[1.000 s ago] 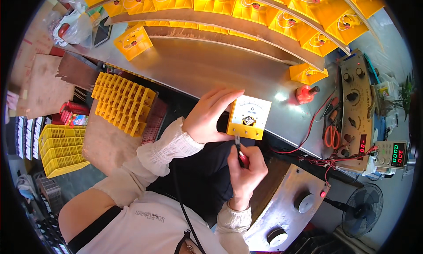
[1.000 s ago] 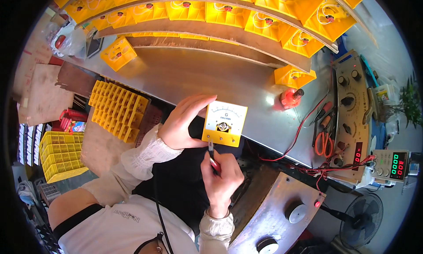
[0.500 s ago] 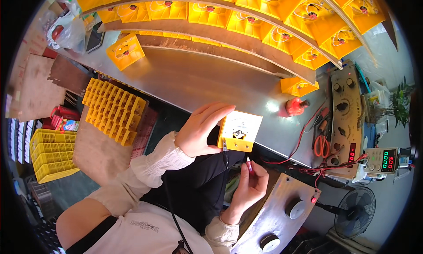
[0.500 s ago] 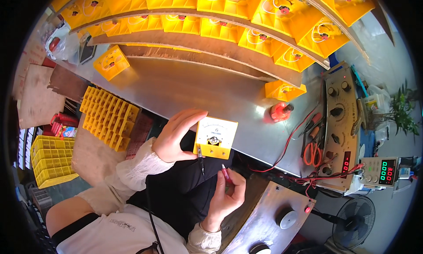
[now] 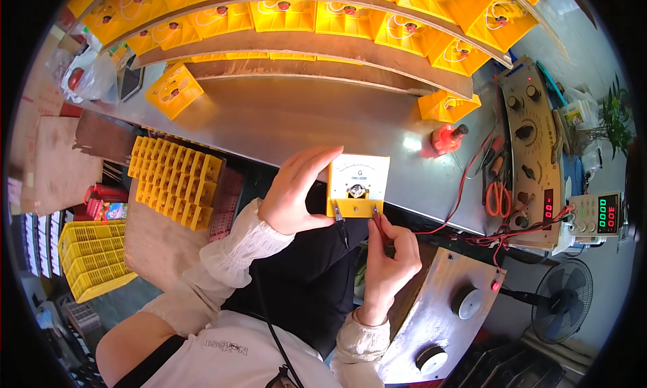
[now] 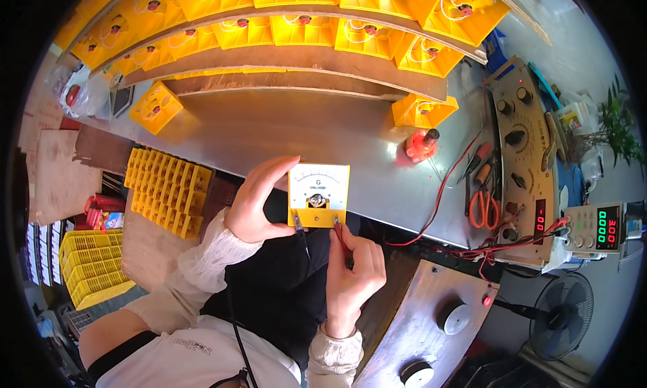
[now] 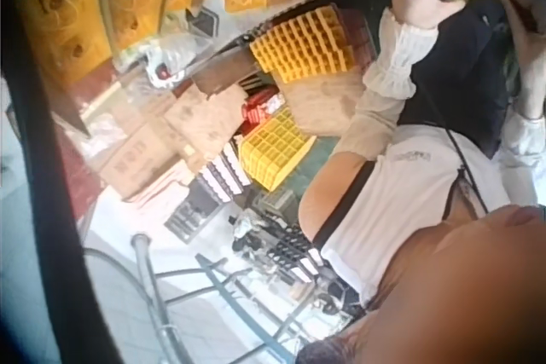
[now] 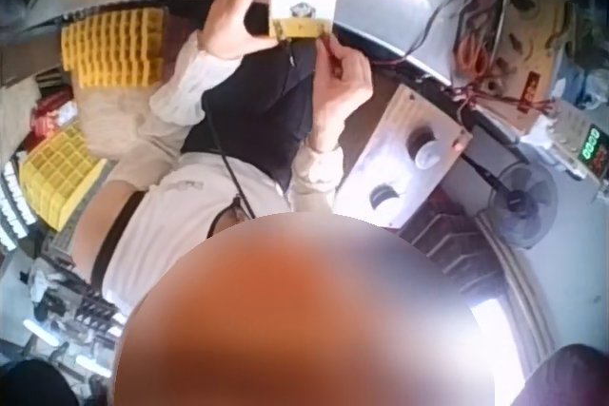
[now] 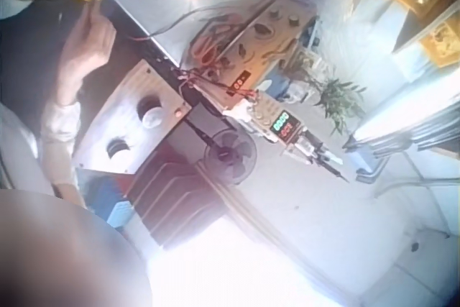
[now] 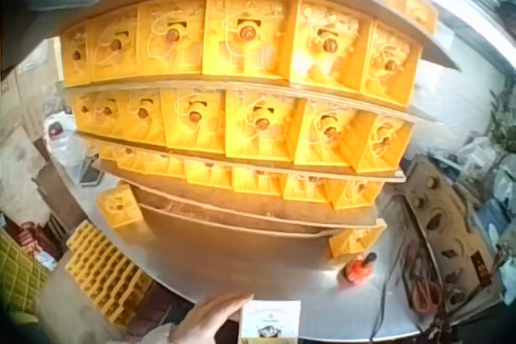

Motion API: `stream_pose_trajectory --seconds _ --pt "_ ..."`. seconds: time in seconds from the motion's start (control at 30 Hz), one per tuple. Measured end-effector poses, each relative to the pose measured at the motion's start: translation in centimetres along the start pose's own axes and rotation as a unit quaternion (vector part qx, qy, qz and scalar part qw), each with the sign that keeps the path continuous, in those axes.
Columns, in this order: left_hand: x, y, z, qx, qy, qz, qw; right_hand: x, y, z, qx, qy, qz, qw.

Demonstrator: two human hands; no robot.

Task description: Testing yellow analog meters by connecting test leads to terminals and observing the needle response.

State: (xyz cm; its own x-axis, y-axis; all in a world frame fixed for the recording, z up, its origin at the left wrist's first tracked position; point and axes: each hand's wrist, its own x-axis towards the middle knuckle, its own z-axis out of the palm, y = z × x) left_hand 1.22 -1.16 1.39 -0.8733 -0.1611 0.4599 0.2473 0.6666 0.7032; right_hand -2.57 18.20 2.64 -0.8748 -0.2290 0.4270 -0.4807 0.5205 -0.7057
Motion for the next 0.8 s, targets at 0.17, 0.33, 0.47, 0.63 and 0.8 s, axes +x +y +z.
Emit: stream_pose_trajectory --seconds 0.17,0.33,0.47,0.63,0.8 --pt "-0.1 -0.2 0.4 -0.002 0.003 0.005 1.0 -1.2 0.7 0.6 0.078 0.021 0.092 0.992" --pt "0.3 -0.2 0.4 0.005 0.003 0.011 1.0 -1.3 1.0 0.6 0.092 0.011 0.103 0.99" --pt "0.2 -0.5 -0.1 0.004 0.006 0.01 1.0 -1.2 0.1 0.6 0.098 -0.008 0.122 0.988" --pt "-0.4 -0.5 -0.8 0.005 0.0 0.005 1.0 -1.7 -0.3 1.0 0.111 0.023 0.064 0.992" --pt "-0.9 1.5 2.5 0.022 -0.019 0.03 0.999 -1.9 -0.2 0.1 0.098 -0.016 0.095 0.991"
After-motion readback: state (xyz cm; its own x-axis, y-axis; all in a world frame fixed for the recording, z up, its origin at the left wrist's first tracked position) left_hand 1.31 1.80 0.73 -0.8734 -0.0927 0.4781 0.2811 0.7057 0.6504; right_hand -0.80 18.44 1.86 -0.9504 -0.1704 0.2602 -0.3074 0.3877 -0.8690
